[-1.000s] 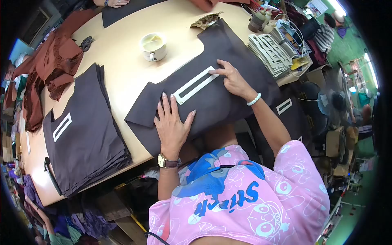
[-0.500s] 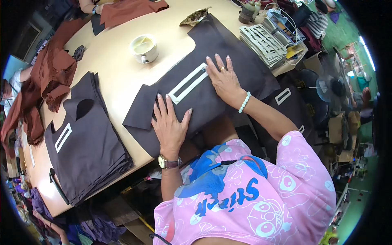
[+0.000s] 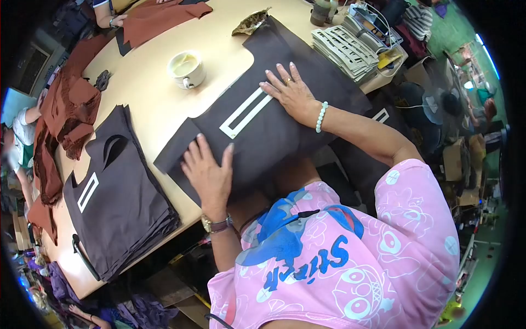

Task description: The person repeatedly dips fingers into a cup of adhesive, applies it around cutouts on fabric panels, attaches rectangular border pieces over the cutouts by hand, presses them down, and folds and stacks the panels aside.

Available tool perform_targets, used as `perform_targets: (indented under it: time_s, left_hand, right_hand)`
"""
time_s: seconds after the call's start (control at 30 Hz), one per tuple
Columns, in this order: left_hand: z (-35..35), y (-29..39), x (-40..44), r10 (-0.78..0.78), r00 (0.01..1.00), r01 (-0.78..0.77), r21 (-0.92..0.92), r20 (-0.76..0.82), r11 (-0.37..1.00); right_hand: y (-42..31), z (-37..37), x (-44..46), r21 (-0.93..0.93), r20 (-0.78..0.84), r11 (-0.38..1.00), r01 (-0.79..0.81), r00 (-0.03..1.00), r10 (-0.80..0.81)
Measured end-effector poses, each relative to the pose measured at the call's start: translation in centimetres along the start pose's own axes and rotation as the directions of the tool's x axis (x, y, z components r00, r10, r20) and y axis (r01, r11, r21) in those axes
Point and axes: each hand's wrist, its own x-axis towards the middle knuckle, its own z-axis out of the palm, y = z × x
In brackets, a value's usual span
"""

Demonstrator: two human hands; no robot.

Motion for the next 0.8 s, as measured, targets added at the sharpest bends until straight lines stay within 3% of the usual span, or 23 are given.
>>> perform_targets:
  time_s: [0.2, 0.43, 0.63, 0.8]
  left_hand:
    - [-1.5, -4.8, 0.3, -0.154, 0.984, 0.165, 0.151, -0.086, 0.975]
    - [-2.6, -6.4, -0.6, -0.252, 0.967, 0.252, 0.158, -0.02, 0.955]
    - [-3.5, -5.2, -1.4, -0.152, 0.978, 0.169, 0.114, -0.14, 0.979]
    - [-2.1, -3.8, -2.4, -0.093, 0.989, 0.099, 0.043, -0.116, 0.994]
  right_hand:
    - [-1.9, -0.5, 0.0, 0.098, -0.091, 0.994, 0.056, 0.995, -0.047]
    - [-5.9, -2.9, 0.1, 0.041, -0.093, 0.987, 0.157, 0.984, -0.153]
    - [-8.4, -4.5, 0.3, 0.082, -0.148, 0.978, 0.193, 0.972, -0.18]
    - [-8.7, -4.5, 0.3, 0.121, -0.165, 0.97, 0.212, 0.968, -0.191]
